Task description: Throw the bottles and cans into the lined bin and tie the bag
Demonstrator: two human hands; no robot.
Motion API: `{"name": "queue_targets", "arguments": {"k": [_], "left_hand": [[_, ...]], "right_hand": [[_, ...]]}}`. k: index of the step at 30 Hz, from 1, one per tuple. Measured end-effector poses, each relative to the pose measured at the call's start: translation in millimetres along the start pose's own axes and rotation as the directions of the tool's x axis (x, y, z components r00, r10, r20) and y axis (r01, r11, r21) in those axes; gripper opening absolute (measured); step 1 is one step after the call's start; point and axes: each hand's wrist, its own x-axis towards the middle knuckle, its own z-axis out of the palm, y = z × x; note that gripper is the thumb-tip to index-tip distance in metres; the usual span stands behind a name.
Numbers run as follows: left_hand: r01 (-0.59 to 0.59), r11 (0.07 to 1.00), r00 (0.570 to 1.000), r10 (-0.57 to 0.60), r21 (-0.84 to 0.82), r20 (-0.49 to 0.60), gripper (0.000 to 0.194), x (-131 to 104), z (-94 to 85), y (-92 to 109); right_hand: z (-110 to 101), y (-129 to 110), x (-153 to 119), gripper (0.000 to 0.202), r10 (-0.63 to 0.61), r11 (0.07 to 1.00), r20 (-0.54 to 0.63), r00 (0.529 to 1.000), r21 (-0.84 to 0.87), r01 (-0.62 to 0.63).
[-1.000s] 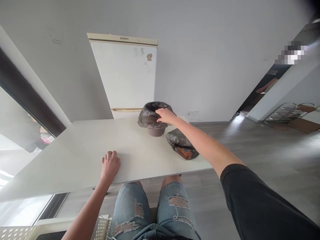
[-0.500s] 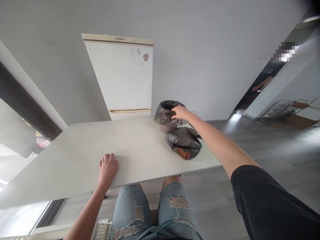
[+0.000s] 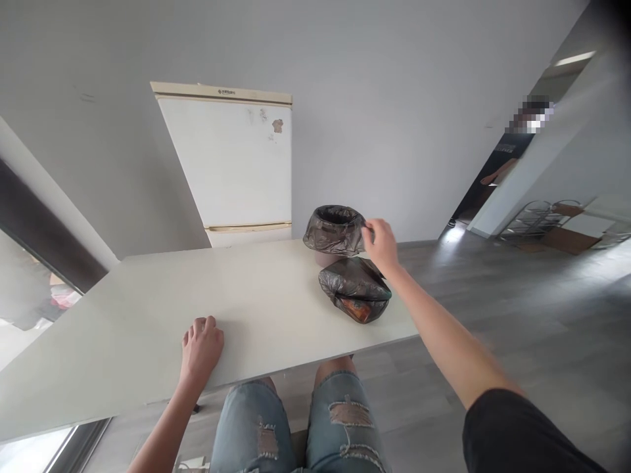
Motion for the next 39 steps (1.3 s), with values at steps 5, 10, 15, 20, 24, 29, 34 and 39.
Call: {"name": "queue_targets", "arguments": {"k": [5, 10, 15, 20, 24, 29, 34, 39], "left_hand": [[-0.005, 1.0, 1.0, 0.005, 0.013, -0.006, 0.021, 0, 2.8, -1], [-0.01, 1.0, 1.0, 0.009, -0.016, -0.009, 0.022, -2, 2.9, -1], [-0.005, 0.999, 1.0, 0.005, -0.033, -0.018, 0.02, -3, 4.5, 0], [0.01, 1.0, 1.0, -0.009, -0.022, 0.011, 0.019, -2, 0.7, 3], [0.034, 0.999, 0.999, -0.033, -0.018, 0.031, 0.019, -2, -3.7, 7], [0.032, 0.999, 0.999, -0.032, -0.031, 0.02, 0.018, -2, -3.6, 7], [-0.138, 0.97, 0.989, 0.124, -0.202, -0.083, 0.02, -9, -6.2, 1], [-0.425, 0.804, 0.899, 0.427, -0.416, -0.094, 0.021, -8, -11.5, 19]], "right_hand": [[-5, 55, -97, 0.041, 0.507, 0.851, 0.178, 0.843, 0.048, -0.522], [19, 43, -153, 0.054, 0.522, 0.661, 0.505, 0.687, 0.268, -0.701], [57, -27, -172, 0.052, 0.401, 0.642, 0.576, 0.713, 0.378, -0.667], [110, -94, -150, 0.043, 0.052, 0.639, 0.677, 0.734, 0.543, -0.545], [154, -126, -106, 0.029, -0.118, 0.623, 0.678, 0.726, 0.62, -0.477], [196, -136, -58, 0.044, -0.02, 0.618, 0.457, 0.889, 0.705, -0.348], [212, -128, -65, 0.054, 0.008, 0.663, 0.34, 0.941, 0.703, -0.259], [226, -118, -79, 0.052, -0.108, 0.585, 0.424, 0.899, 0.759, -0.287]]}}
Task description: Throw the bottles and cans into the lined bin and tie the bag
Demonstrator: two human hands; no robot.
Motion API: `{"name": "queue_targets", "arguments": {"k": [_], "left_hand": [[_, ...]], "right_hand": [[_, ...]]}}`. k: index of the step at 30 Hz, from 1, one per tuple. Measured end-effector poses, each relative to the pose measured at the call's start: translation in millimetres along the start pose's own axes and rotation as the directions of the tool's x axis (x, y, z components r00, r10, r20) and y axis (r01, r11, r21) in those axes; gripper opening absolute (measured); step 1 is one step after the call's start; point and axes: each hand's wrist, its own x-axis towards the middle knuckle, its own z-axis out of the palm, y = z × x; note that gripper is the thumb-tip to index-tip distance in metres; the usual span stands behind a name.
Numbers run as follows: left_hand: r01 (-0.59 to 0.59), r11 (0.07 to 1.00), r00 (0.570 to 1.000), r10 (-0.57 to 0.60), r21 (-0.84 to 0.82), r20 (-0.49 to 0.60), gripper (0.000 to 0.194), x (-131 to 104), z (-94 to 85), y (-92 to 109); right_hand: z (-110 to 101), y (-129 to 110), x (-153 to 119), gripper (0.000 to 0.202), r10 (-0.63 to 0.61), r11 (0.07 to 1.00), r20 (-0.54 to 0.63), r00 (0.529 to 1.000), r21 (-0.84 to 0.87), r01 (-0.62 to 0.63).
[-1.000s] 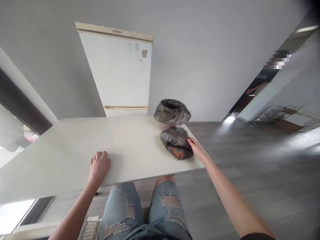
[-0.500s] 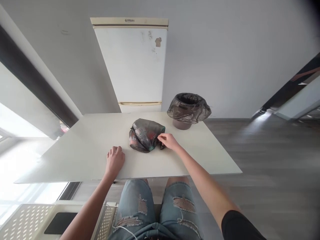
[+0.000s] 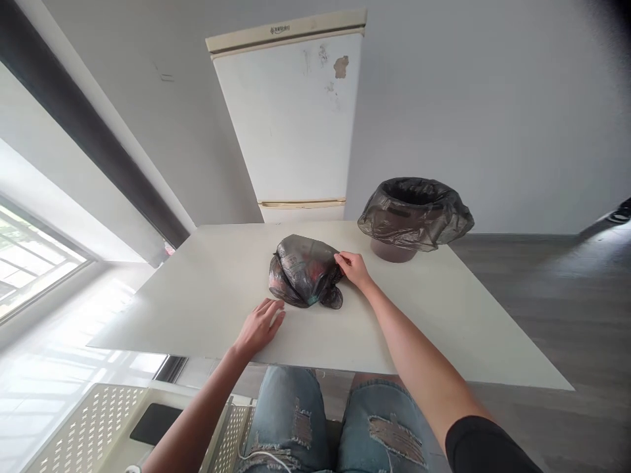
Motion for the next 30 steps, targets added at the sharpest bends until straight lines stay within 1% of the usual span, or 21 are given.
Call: {"name": "queue_targets", "arguments": {"k": [2, 3, 5, 8, 10, 12, 13, 15, 16, 17, 18, 19, 20, 22, 24, 27, 28, 29, 30], "left_hand": [[-0.015, 1.0, 1.0, 0.015, -0.008, -0.006, 0.026, 17, 7.8, 7], [-0.002, 1.0, 0.999, 0.002, 0.003, -0.035, 0.028, 28, 12.7, 9], [0.036, 0.999, 0.993, -0.033, 0.018, -0.116, 0.023, 54, 22.4, 7], [0.07, 0.997, 0.968, -0.071, -0.013, -0.242, 0.011, 99, 33.6, -12], [0.096, 0.994, 0.94, -0.107, -0.05, -0.323, 0.011, 127, 39.5, -30], [0.149, 0.984, 0.899, -0.175, -0.095, -0.402, 0.014, 149, 45.6, -45], [0.174, 0.977, 0.875, -0.21, -0.121, -0.437, 0.015, 156, 48.8, -51], [0.195, 0.966, 0.826, -0.254, -0.168, -0.504, 0.016, 163, 54.3, -56], [0.183, 0.966, 0.809, -0.252, -0.181, -0.53, 0.017, 162, 56.2, -57], [0.155, 0.971, 0.805, -0.232, -0.183, -0.546, 0.018, 161, 57.3, -57], [0.113, 0.977, 0.813, -0.195, -0.179, -0.548, 0.019, 159, 57.5, -55], [0.063, 0.984, 0.833, -0.144, -0.168, -0.534, 0.02, 156, 57.0, -54], [0.01, 0.988, 0.86, -0.086, -0.151, -0.503, 0.019, 155, 55.9, -52], [-0.073, 0.992, 0.909, 0.023, -0.105, -0.416, 0.019, 154, 53.4, -49], [-0.115, 0.992, 0.943, 0.094, -0.046, -0.32, 0.022, 156, 52.0, -47], [-0.139, 0.99, 0.967, 0.141, 0.026, -0.211, 0.025, 160, 53.6, -45], [-0.149, 0.988, 0.97, 0.154, 0.04, -0.186, 0.023, 161, 55.0, -45], [-0.157, 0.986, 0.972, 0.163, 0.051, -0.17, 0.022, 161, 56.6, -45], [-0.162, 0.985, 0.973, 0.17, 0.061, -0.156, 0.021, 162, 58.2, -45]], "right_hand": [[1, 5, 3, 0.046, 0.033, 0.996, 0.045, 0.998, 0.087, -0.037], [1, 7, 4, 0.044, 0.043, 0.992, 0.061, 0.997, 0.12, -0.05], [2, 10, 7, 0.04, 0.05, 0.984, 0.09, 0.995, 0.164, -0.064], [2, 13, 9, 0.036, 0.071, 0.971, 0.108, 0.992, 0.221, -0.094], [3, 15, 10, 0.034, 0.086, 0.964, 0.106, 0.991, 0.242, -0.11], [3, 17, 12, 0.034, 0.075, 0.967, 0.104, 0.992, 0.234, -0.097], [4, 18, 12, 0.036, 0.059, 0.972, 0.098, 0.993, 0.222, -0.08], [5, 19, 12, 0.037, 0.022, 0.982, 0.07, 0.997, 0.183, -0.035], [5, 20, 12, 0.034, 0.008, 0.988, 0.05, 0.999, 0.155, -0.015], [6, 20, 11, 0.027, -0.004, 0.993, 0.029, 1.0, 0.12, 0.001], [6, 19, 10, 0.019, -0.015, 0.997, 0.017, 1.0, 0.076, 0.014], [6, 19, 9, 0.013, -0.027, 0.999, 0.02, 0.999, 0.028, 0.027], [7, 18, 7, 0.013, -0.042, 0.999, 0.042, 0.998, -0.02, 0.042], [8, 16, 5, 0.012, -0.07, 0.991, 0.122, 0.99, -0.102, 0.083], [10, 16, 4, 0.006, -0.087, 0.981, 0.194, 0.977, -0.153, 0.118], [13, 16, 6, 0.033, -0.08, 0.967, 0.241, 0.967, -0.216, 0.134], [14, 17, 7, 0.036, -0.071, 0.962, 0.252, 0.965, -0.237, 0.133], [15, 17, 8, 0.032, -0.066, 0.958, 0.259, 0.964, -0.255, 0.134], [15, 18, 9, 0.024, -0.068, 0.955, 0.257, 0.964, -0.264, 0.138]]}}
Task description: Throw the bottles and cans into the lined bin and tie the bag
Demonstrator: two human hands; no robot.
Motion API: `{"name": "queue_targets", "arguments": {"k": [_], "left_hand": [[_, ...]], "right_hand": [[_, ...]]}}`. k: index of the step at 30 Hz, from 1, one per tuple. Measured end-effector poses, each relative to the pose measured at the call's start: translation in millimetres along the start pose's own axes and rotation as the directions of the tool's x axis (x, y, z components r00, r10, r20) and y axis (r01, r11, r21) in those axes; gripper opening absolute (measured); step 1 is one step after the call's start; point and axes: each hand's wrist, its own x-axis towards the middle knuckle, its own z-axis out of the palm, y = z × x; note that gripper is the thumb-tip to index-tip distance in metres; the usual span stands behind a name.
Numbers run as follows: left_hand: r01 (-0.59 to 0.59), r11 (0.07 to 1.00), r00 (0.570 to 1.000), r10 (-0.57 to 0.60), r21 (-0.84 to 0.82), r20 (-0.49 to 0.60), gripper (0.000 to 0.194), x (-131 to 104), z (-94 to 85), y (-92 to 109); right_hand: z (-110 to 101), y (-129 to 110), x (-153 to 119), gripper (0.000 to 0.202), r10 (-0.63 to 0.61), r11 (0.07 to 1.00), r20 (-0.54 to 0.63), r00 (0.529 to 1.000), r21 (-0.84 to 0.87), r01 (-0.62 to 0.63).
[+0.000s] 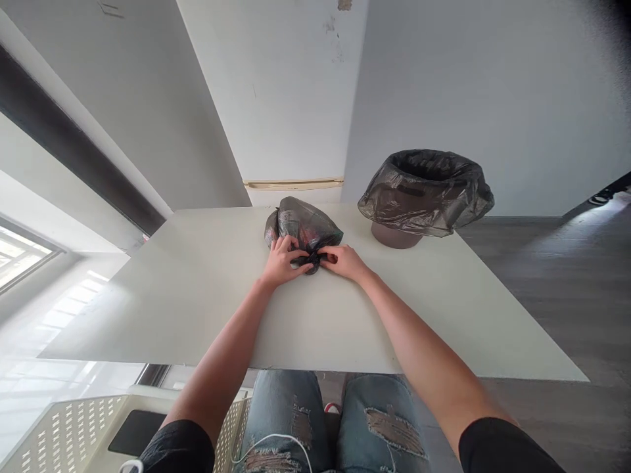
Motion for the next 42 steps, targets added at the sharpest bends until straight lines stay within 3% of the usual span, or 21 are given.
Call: {"name": "queue_targets", "arguments": {"k": [2, 9, 13, 16, 20, 26, 30, 33, 35, 37, 39, 42], "left_hand": [[-0.007, 1.0, 1.0, 0.007, 0.016, 0.013, 0.02, 1, 2.8, -1], [0.066, 0.997, 0.991, -0.071, -0.051, -0.113, 0.028, 3, 4.2, -2], [0.093, 0.988, 0.984, -0.11, -0.124, -0.141, 0.03, 1, 6.0, -4], [0.146, 0.977, 0.974, -0.17, -0.158, -0.153, 0.031, -1, 8.0, -4], [0.171, 0.969, 0.961, -0.204, -0.181, -0.186, 0.029, -2, 9.9, -3], [0.233, 0.958, 0.905, -0.276, -0.165, -0.325, 0.033, 0, 8.1, -5], [0.317, 0.933, 0.851, -0.36, -0.171, -0.383, 0.037, 0, 3.2, -4], [0.26, 0.955, 0.894, -0.294, -0.143, -0.337, 0.034, 1, -0.4, 3], [0.19, 0.978, 0.938, -0.207, -0.087, -0.279, 0.027, 3, -1.2, 7], [0.16, 0.986, 0.954, -0.169, -0.056, -0.249, 0.018, 4, -1.2, 9], [0.185, 0.98, 0.938, -0.197, -0.07, -0.284, 0.012, 4, -1.6, 9], [0.242, 0.963, 0.885, -0.269, -0.118, -0.381, 0.021, 2, -3.9, 8]], "right_hand": [[-1, 1, 2, 0.013, -0.014, 1.0, -0.033, 0.999, 0.017, 0.015], [-5, -1, 4, 0.024, -0.052, 0.989, -0.214, 0.975, 0.127, 0.081], [-1, -4, 3, 0.02, -0.006, 0.982, -0.202, 0.979, 0.182, 0.044], [3, -3, 3, 0.044, -0.02, 0.981, -0.148, 0.989, 0.186, 0.048], [4, 3, 5, 0.02, -0.045, 0.992, -0.148, 0.988, 0.108, 0.061], [-2, 3, 6, 0.021, 0.043, 0.992, -0.324, 0.945, 0.129, -0.001], [-5, 0, 6, 0.022, 0.15, 0.974, -0.373, 0.916, 0.214, -0.073], [-5, 0, 6, 0.026, 0.189, 0.961, -0.37, 0.91, 0.259, -0.095], [-5, 0, 6, 0.029, 0.166, 0.963, -0.355, 0.92, 0.26, -0.073], [-5, 0, 6, 0.031, 0.141, 0.965, -0.331, 0.933, 0.256, -0.055], [-4, 3, 6, 0.032, 0.144, 0.964, -0.33, 0.933, 0.259, -0.057], [-4, 9, 7, 0.034, 0.174, 0.968, -0.392, 0.903, 0.237, -0.084]]}}
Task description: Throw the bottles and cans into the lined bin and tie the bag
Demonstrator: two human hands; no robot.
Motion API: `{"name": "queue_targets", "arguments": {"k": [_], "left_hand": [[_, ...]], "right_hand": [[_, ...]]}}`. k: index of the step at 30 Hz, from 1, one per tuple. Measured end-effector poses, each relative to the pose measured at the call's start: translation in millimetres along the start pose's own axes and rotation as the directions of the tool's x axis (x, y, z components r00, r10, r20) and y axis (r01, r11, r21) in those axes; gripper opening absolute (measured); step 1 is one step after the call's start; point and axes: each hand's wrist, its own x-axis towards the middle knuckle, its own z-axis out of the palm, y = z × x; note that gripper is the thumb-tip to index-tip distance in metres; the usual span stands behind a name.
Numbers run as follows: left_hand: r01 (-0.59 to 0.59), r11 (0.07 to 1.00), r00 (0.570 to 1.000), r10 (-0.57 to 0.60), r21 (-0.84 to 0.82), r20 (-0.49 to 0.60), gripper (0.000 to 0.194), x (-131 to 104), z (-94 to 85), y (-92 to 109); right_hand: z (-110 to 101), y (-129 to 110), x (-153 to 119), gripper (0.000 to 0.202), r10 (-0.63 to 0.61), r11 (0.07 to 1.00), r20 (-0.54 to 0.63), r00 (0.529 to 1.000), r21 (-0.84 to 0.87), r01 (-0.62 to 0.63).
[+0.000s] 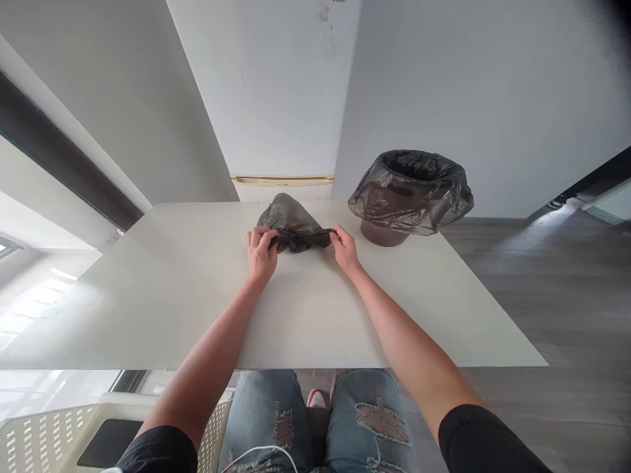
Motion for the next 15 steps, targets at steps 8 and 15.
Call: {"name": "queue_targets", "arguments": {"k": [8, 15], "left_hand": [[0.078, 0.994, 0.978, -0.09, -0.073, -0.186, 0.03, -2, -1.7, -4], [0.145, 0.977, 0.97, -0.172, -0.159, -0.173, 0.033, -2, 0.5, -12]], "right_hand": [[-2, 13, 4, 0.033, 0.054, 0.991, -0.167, 0.984, -0.108, -0.073], [-4, 21, 1, 0.026, 0.191, 0.974, -0.282, 0.94, -0.064, -0.217]]}}
